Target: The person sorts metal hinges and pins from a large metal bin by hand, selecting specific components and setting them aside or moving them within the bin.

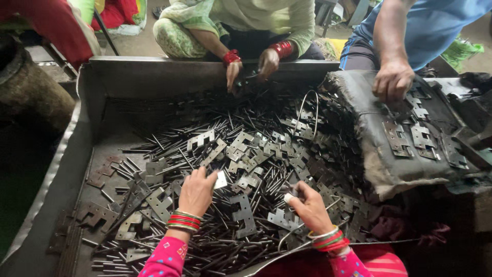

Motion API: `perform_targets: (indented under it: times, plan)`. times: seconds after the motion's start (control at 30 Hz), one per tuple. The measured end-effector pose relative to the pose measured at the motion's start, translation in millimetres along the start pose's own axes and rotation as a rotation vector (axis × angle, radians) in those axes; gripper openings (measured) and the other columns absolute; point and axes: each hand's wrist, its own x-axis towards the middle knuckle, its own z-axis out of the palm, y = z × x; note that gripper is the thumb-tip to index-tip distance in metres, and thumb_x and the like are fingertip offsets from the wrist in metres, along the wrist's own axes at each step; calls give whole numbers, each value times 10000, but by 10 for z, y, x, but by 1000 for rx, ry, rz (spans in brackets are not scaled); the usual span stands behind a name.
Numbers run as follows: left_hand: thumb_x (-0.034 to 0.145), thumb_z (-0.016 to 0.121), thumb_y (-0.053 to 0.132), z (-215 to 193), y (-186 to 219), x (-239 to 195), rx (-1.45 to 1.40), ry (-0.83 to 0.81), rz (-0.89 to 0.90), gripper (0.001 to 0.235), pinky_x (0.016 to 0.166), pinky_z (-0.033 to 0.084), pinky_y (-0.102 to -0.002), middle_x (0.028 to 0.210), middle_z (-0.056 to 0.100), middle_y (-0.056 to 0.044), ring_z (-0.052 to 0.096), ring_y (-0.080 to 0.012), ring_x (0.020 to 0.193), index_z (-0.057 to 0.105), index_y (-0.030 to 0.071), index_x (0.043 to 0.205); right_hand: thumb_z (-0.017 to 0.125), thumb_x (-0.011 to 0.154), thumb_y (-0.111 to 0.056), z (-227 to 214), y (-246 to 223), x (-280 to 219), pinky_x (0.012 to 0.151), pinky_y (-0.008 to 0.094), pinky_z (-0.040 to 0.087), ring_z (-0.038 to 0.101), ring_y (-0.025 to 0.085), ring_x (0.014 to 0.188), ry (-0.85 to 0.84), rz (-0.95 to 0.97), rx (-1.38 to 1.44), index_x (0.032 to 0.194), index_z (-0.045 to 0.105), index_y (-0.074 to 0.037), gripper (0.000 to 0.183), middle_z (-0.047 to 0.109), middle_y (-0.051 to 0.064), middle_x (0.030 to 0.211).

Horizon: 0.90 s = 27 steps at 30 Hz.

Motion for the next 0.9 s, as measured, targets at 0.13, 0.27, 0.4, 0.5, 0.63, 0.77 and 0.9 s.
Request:
perform_targets:
  times: [0.13,0.27,0.4,0.5,0.63,0.77,0.9]
  plan:
    - [848,738,119,54,-131,24,-63,141,73,134,783,556,-357,944,636,-49,647,-232,890,710,147,976,734,831,-208,127,-212,-94,525,341,465,545,146,580,-29,198,-32,877,640,-24,211,642,36,712]
    - [850,805,249,-85,-143,154,-647,280,-276,213,683,559,-360,883,659,-59,658,-215,785,721,77,943,908,699,-287,219,-94,-145,567,331,482,555,155,639,36,-451,-428,855,628,-18,418,589,77,741]
    - [938,701,299,-475,-245,192,-1729,159,-788,289,676,563,-358,910,709,-90,683,-200,766,717,25,1026,833,771,-188,239,11,-96,608,300,531,639,128,688,-52,-237,-196,906,692,-33,249,673,60,795]
    - [933,655,251,-609,-37,136,-1919,23,-900,266,699,617,-389,941,720,-88,731,-208,789,659,30,1080,807,784,-157,197,-204,-109,609,277,570,693,119,685,-24,14,198,956,673,-35,251,713,56,812]
    - [963,543,225,-575,489,124,-1857,-396,-756,351,708,644,-383,1005,786,-145,763,-268,845,636,-6,1210,817,747,-126,138,-681,-40,525,267,490,662,124,654,41,129,334,1110,582,-98,433,701,47,803]
    - [961,490,184,-387,935,-15,-2152,-509,-690,345,729,657,-405,990,757,-140,767,-230,888,631,-49,1171,840,765,-167,296,-916,71,578,271,545,656,112,668,93,6,-55,1069,684,-49,361,728,58,791]
    - [942,522,143,-149,1003,-105,-2103,-515,-792,278,679,654,-394,944,722,-72,735,-188,821,635,24,1167,764,783,-125,495,-920,91,592,302,538,677,168,646,249,-236,-256,999,722,-28,240,718,100,799]
